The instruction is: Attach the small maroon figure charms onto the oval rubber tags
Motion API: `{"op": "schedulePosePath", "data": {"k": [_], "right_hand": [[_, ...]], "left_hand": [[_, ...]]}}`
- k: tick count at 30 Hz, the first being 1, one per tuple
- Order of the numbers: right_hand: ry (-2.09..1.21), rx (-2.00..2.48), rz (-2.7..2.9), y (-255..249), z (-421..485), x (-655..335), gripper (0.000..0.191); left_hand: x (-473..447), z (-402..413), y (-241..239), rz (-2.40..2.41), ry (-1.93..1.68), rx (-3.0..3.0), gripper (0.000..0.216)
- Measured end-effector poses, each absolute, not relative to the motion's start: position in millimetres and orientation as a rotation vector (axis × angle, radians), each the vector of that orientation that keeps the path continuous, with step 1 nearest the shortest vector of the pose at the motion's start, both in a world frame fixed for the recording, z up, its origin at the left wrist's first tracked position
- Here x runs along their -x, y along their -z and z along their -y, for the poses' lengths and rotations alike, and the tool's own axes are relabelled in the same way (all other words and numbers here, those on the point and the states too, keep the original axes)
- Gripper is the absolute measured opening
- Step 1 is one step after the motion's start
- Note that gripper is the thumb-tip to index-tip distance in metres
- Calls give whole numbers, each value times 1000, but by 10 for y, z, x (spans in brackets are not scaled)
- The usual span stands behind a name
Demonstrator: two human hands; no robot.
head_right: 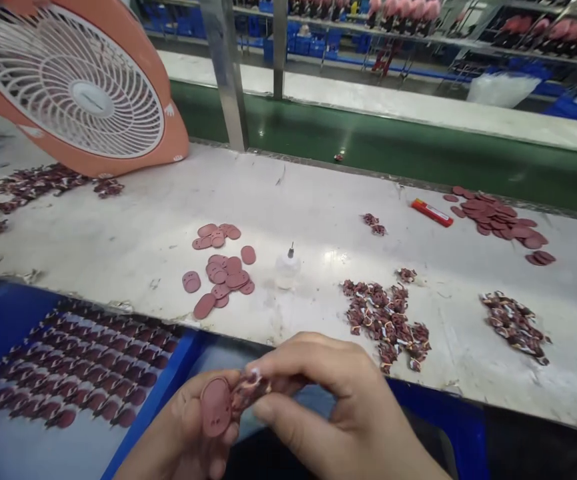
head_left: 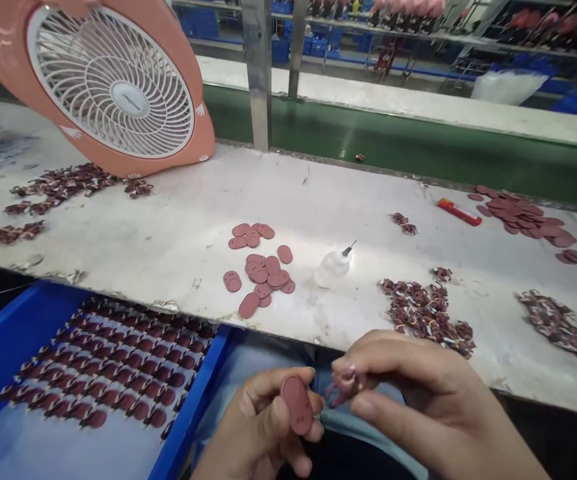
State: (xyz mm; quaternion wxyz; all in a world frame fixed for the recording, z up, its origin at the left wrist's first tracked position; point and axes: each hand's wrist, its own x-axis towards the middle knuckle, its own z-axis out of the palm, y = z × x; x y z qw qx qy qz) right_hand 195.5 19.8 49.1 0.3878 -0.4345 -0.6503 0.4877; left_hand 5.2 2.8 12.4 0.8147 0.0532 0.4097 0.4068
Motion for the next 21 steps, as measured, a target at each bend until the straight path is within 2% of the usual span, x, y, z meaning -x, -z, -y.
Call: {"op": "schedulePosePath", "data": {"k": [9, 21], "right_hand": [[-1241, 1100, 1831, -497, -252, -1794, 19], [-1131, 1071, 1986, -516, -232, -1784, 28]], "left_hand": [[16, 13, -82, -790, -817, -154, 33], [7, 29, -45, -846, -793, -145, 38]]}}
